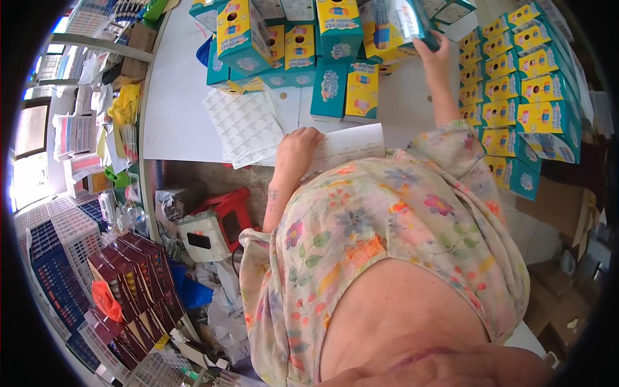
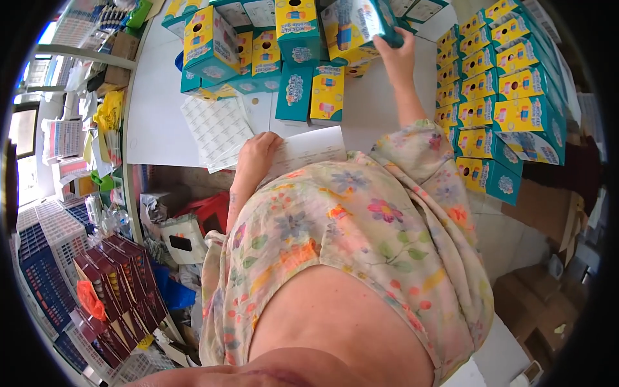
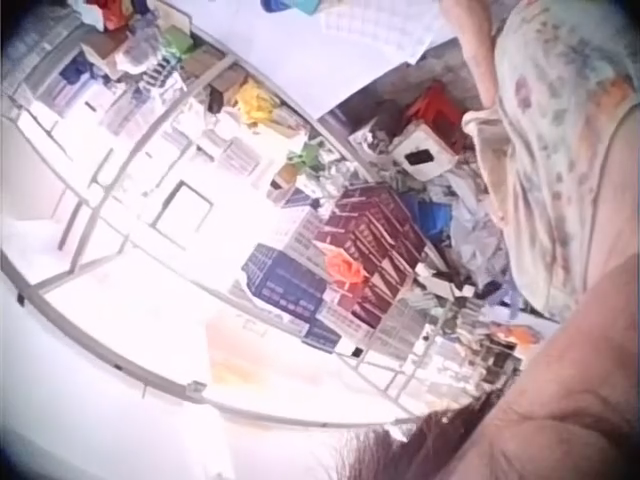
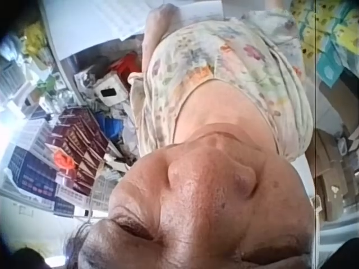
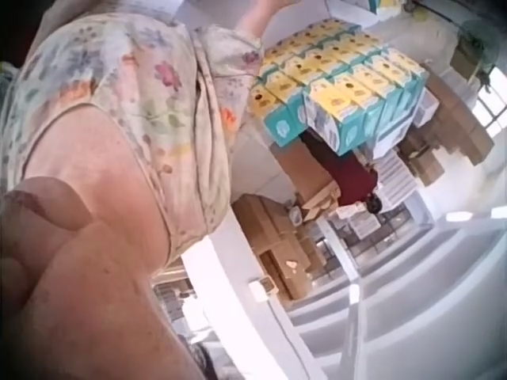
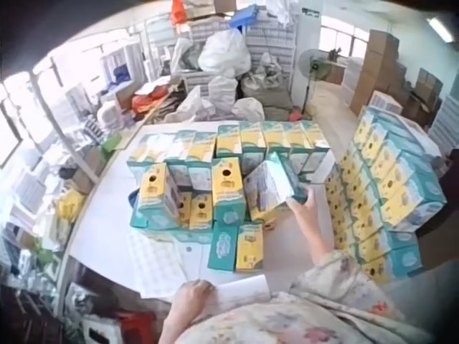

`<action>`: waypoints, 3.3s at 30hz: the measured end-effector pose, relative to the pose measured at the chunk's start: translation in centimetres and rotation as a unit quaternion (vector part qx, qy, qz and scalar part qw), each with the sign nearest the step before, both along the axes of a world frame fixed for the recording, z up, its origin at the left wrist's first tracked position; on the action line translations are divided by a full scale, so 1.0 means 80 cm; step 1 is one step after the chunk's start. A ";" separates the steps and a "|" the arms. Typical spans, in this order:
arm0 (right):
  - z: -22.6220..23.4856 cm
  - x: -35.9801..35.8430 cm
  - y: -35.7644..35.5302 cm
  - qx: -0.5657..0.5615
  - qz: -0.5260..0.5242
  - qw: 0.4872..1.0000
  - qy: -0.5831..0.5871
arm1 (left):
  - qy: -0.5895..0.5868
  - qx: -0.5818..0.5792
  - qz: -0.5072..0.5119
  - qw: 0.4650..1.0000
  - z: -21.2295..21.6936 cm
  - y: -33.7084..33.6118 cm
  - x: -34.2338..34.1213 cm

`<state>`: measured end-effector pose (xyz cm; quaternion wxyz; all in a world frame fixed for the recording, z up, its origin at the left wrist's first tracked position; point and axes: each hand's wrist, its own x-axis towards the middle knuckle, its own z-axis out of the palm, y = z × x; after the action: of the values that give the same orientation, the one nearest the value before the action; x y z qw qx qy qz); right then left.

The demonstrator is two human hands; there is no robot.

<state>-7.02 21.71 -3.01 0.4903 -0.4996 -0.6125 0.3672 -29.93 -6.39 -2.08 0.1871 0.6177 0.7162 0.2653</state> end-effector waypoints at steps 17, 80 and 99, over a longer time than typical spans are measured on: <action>-0.087 0.157 -0.077 -0.267 0.271 0.668 0.640 | 0.015 0.014 -0.058 0.998 -0.006 0.028 0.028; 0.015 0.034 -0.106 -0.005 0.307 0.943 -0.131 | -0.056 0.136 -0.200 0.969 0.005 0.059 0.082; 0.001 0.046 -0.115 0.032 0.357 0.917 -0.176 | 0.024 0.151 -0.278 0.948 0.005 0.063 0.097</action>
<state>-3.36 12.48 -2.92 0.2271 -0.2885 -0.8380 0.4038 -22.18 -1.33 -1.67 0.1409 0.8195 0.4722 0.2926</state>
